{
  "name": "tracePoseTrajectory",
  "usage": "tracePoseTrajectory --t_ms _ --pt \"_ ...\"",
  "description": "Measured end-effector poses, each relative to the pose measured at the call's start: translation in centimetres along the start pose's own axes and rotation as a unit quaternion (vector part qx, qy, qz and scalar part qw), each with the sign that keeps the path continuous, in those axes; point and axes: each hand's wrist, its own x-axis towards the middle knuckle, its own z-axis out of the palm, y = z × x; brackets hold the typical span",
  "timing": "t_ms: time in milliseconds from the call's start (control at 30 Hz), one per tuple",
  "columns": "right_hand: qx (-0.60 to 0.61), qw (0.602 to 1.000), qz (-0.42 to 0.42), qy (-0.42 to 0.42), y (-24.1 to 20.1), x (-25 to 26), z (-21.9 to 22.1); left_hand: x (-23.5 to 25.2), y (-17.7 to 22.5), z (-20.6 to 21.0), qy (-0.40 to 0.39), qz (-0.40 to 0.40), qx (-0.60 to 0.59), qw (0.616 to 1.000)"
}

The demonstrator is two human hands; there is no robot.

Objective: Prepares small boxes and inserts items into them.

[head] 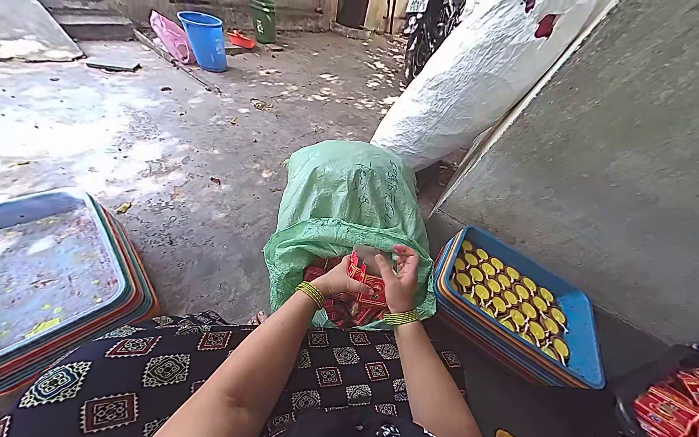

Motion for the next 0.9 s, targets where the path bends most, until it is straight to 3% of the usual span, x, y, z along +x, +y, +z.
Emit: tracePoseTrajectory --t_ms 67,167,267,333,500,600,700,733,800,900 --pt "0.046 0.998 0.049 0.014 -1.8 -0.2 -2.7 -0.6 1.6 2.4 -0.011 0.052 -0.029 0.998" --pt "0.152 0.981 0.115 -0.042 -4.2 -2.8 -8.0 -2.3 3.4 7.3 -0.058 0.161 -0.039 0.984" --pt "0.236 0.960 0.123 -0.082 -5.9 -7.1 -12.5 -3.7 2.3 11.8 -0.103 0.250 0.011 0.963" --pt "0.213 0.966 0.121 -0.084 -5.0 -10.2 -15.2 -4.4 0.2 13.8 -0.102 0.255 0.112 0.955" --pt "0.072 0.986 0.144 -0.044 -2.0 -17.4 -17.4 -6.4 -3.0 16.6 -0.160 0.138 0.314 0.926" --pt "0.004 0.992 0.100 -0.072 -1.3 -17.7 -18.1 -5.8 -3.8 16.8 -0.153 0.206 0.314 0.914" --pt "-0.011 0.990 0.111 -0.088 -1.4 -15.7 -20.1 -5.3 -4.6 16.5 -0.138 0.262 0.264 0.918" --pt "-0.057 0.991 0.102 -0.067 -1.7 -14.1 -21.4 -5.2 -4.5 16.4 -0.137 0.269 0.257 0.918" --pt "-0.217 0.970 0.102 0.051 -2.0 -10.8 -24.8 -5.2 -4.4 16.0 -0.141 0.281 0.242 0.918" --pt "-0.384 0.876 0.195 0.218 -0.3 -6.3 -32.2 -5.1 -4.7 15.7 -0.141 0.283 0.225 0.922"
